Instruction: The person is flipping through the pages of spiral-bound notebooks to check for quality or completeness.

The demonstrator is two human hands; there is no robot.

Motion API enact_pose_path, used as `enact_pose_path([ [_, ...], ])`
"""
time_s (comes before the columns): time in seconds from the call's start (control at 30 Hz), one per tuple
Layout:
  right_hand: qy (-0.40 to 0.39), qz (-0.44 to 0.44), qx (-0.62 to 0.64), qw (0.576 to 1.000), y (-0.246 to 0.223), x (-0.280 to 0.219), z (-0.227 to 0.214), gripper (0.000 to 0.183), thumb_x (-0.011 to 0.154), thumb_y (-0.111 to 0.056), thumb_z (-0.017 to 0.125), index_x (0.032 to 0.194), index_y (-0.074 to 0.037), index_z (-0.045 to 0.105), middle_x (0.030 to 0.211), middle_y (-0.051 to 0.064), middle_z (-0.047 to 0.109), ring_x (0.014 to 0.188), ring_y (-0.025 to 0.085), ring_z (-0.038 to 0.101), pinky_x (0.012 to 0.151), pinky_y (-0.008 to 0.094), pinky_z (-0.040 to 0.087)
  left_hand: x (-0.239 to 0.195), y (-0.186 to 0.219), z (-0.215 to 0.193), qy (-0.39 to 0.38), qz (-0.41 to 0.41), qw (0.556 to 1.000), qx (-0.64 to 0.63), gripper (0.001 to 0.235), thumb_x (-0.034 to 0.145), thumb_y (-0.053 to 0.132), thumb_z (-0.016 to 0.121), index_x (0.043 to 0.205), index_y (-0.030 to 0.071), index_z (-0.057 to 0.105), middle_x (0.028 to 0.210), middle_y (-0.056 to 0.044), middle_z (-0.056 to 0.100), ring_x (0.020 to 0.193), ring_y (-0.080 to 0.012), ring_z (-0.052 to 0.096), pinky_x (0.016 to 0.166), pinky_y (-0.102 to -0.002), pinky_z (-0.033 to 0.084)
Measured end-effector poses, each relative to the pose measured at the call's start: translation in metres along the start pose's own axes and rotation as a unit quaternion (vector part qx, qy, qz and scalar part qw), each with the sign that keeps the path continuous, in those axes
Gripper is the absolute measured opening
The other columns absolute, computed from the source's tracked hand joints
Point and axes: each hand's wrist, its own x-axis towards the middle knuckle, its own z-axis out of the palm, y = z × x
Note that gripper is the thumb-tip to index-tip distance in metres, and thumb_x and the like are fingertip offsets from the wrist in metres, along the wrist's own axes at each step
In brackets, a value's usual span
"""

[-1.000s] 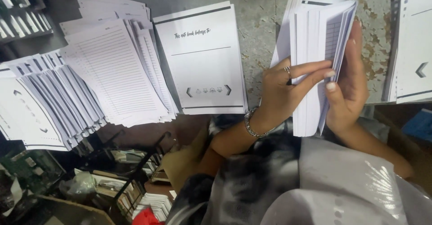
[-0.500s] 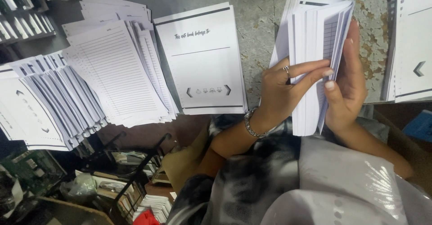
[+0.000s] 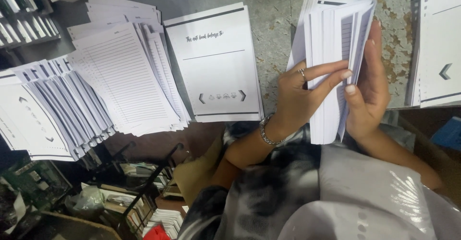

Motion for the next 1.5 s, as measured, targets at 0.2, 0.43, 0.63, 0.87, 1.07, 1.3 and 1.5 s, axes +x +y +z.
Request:
enact_pose_path([
  [0.2,-0.01,-0.023,-0.004,1.0,0.003,0.003,0.001,0.052,0.117,-0.017,0.045,0.167,-0.018,0.031,0.179,0.011,0.012,0.173,0.031,0.008,0.15,0.058,0.014,-0.001,0.013,-0.001,0.008,-0.009,0.998,0.056,0.022,0.095,0.025,0.077,0.117,0.029,0.074,0.099,0.005,0.079,0.073,-0.0023,0.064,0.073,-0.017,0.055],
  [0.43,-0.014,-0.031,-0.037,0.999,0.0,0.003,0.003,0.051,0.119,-0.024,0.04,0.168,-0.017,0.028,0.179,0.011,0.012,0.173,0.032,0.008,0.149,0.059,0.014,0.002,0.013,-0.006,-0.024,0.033,0.998,0.039,0.023,0.101,0.02,0.072,0.123,0.027,0.069,0.122,0.008,0.075,0.115,-0.0113,0.074,0.109,-0.025,0.059],
  [0.63,-0.01,-0.033,0.007,0.999,0.003,0.003,0.002,0.053,0.117,-0.022,0.042,0.168,-0.014,0.027,0.18,0.01,0.013,0.173,0.03,0.01,0.149,0.057,0.02,-0.001,0.003,-0.005,-0.016,0.132,0.987,0.091,0.026,0.104,0.008,0.07,0.12,0.028,0.07,0.106,0.003,0.071,0.087,-0.0087,0.068,0.074,-0.021,0.058],
  [0.87,-0.006,-0.025,0.014,1.0,0.001,0.004,0.003,0.053,0.117,-0.024,0.043,0.166,-0.011,0.029,0.178,0.012,0.014,0.172,0.032,0.009,0.148,0.057,0.015,0.001,0.017,-0.009,-0.023,0.102,0.992,0.068,0.019,0.099,0.018,0.075,0.118,0.017,0.072,0.117,0.002,0.077,0.109,-0.0124,0.077,0.102,-0.024,0.062],
  [1.07,0.01,-0.04,0.035,0.999,0.001,0.003,0.005,0.056,0.115,-0.024,0.044,0.166,-0.007,0.027,0.176,0.013,0.02,0.17,0.031,0.016,0.147,0.056,0.02,0.005,0.002,-0.021,-0.051,0.123,0.987,0.092,0.024,0.103,0.02,0.071,0.126,0.027,0.069,0.124,0.001,0.075,0.109,-0.0118,0.073,0.101,-0.024,0.063],
  [1.3,-0.001,-0.023,-0.03,0.999,-0.003,-0.004,-0.003,0.058,0.117,-0.04,0.04,0.166,-0.011,0.031,0.178,0.014,0.014,0.172,0.033,0.009,0.148,0.059,0.011,0.002,-0.008,-0.02,-0.137,0.074,0.987,0.029,0.026,0.109,0.021,0.062,0.135,0.021,0.066,0.138,-0.003,0.071,0.132,-0.0171,0.07,0.115,-0.026,0.06],
  [1.5,-0.015,-0.021,-0.031,0.999,-0.001,-0.005,-0.004,0.056,0.115,-0.028,0.04,0.167,-0.01,0.027,0.178,0.015,0.01,0.172,0.033,0.005,0.149,0.059,0.011,0.0,-0.019,-0.014,-0.144,0.087,0.985,0.036,0.027,0.111,0.016,0.056,0.136,0.017,0.064,0.14,-0.009,0.068,0.131,-0.0242,0.068,0.117,-0.034,0.059],
])
